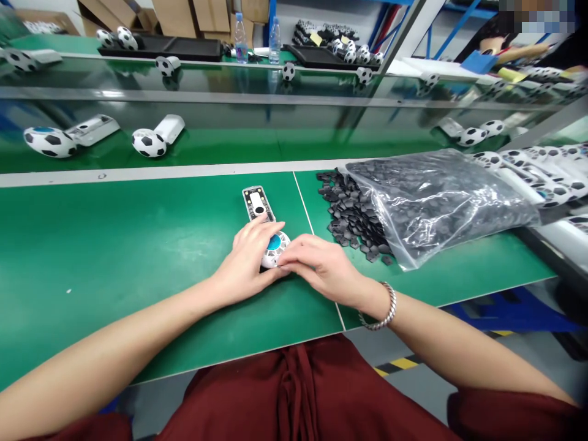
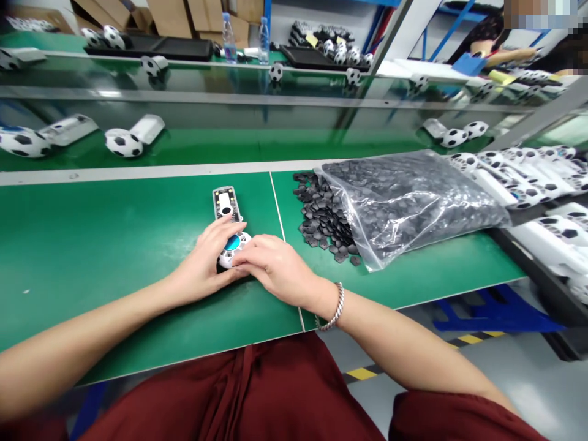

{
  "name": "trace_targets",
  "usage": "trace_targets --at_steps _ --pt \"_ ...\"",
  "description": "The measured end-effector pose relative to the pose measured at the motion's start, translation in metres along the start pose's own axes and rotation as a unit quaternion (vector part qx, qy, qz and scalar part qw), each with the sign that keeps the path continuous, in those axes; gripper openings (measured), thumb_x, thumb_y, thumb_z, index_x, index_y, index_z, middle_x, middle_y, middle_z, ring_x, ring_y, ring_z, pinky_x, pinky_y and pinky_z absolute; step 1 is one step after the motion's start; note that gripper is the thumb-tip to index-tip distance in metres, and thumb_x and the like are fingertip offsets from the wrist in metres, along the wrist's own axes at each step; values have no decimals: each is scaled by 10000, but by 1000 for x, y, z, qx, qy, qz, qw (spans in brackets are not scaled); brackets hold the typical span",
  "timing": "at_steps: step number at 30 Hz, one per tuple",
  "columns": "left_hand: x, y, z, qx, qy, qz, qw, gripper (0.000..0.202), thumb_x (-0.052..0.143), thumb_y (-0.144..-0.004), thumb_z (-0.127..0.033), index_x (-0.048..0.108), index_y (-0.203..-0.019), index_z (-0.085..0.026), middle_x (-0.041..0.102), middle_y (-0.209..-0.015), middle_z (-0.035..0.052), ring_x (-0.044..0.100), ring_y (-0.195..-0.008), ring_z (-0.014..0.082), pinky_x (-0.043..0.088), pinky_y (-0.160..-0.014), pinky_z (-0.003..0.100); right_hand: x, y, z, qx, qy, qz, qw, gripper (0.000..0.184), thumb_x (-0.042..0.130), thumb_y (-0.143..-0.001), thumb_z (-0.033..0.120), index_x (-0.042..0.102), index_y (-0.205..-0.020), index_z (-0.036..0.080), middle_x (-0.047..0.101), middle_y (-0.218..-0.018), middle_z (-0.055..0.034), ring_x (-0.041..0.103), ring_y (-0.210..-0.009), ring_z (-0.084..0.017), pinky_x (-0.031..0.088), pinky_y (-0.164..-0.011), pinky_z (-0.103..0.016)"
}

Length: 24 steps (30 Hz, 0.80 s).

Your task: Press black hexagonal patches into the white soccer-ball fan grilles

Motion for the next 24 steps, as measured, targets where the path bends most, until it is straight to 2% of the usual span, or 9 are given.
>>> trace_targets --at_steps 3,6,14,20,24 --pt "2 0 -2 3 -11 24 1000 660 553 -792 -397 245 -1333 -177 367 -1348 138 165 -1332 281 220 -1067 517 1 2 -4 6 6 -15 1000 114 545 -840 215 656 -870 210 614 -827 -31 564 -812 -147 478 -725 -306" --pt "1 1 0 3 -3 37 999 665 537 -801 -359 210 -1344 -162 329 -1364 143 131 -1339 274 190 -1079 519 3 4 -12 49 -51 -26 997 92 594 -808 209 668 -862 223 594 -816 -14 561 -809 -128 476 -738 -283" --pt "2 1 0 15 50 63 997 655 480 -826 -284 119 -1367 -210 231 -1420 122 55 -1347 282 212 -1069 537 5 1 -20 113 -131 -56 983 36 670 -739 216 661 -773 206 547 -783 2 535 -803 -128 452 -772 -291" --pt "3 0 0 28 68 55 996 641 478 -825 -246 132 -1363 -208 258 -1388 118 110 -1320 268 214 -1076 515 3 0 -23 136 -124 -72 980 95 702 -703 216 613 -713 185 499 -817 -1 512 -834 -128 438 -823 -306" --pt "2 -1 0 42 73 43 995 658 480 -816 -241 125 -1369 -214 264 -1361 118 142 -1292 275 227 -1058 533 1 -1 -26 162 -95 -63 980 246 722 -679 246 558 -855 191 539 -955 -24 505 -933 -155 458 -765 -286"
Point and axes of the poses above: each hand's wrist, its own y-axis away from the middle knuckle, its own x-axis out of the palm, z = x × y, the point moved 7 cm from there along -y, towards the middle knuckle
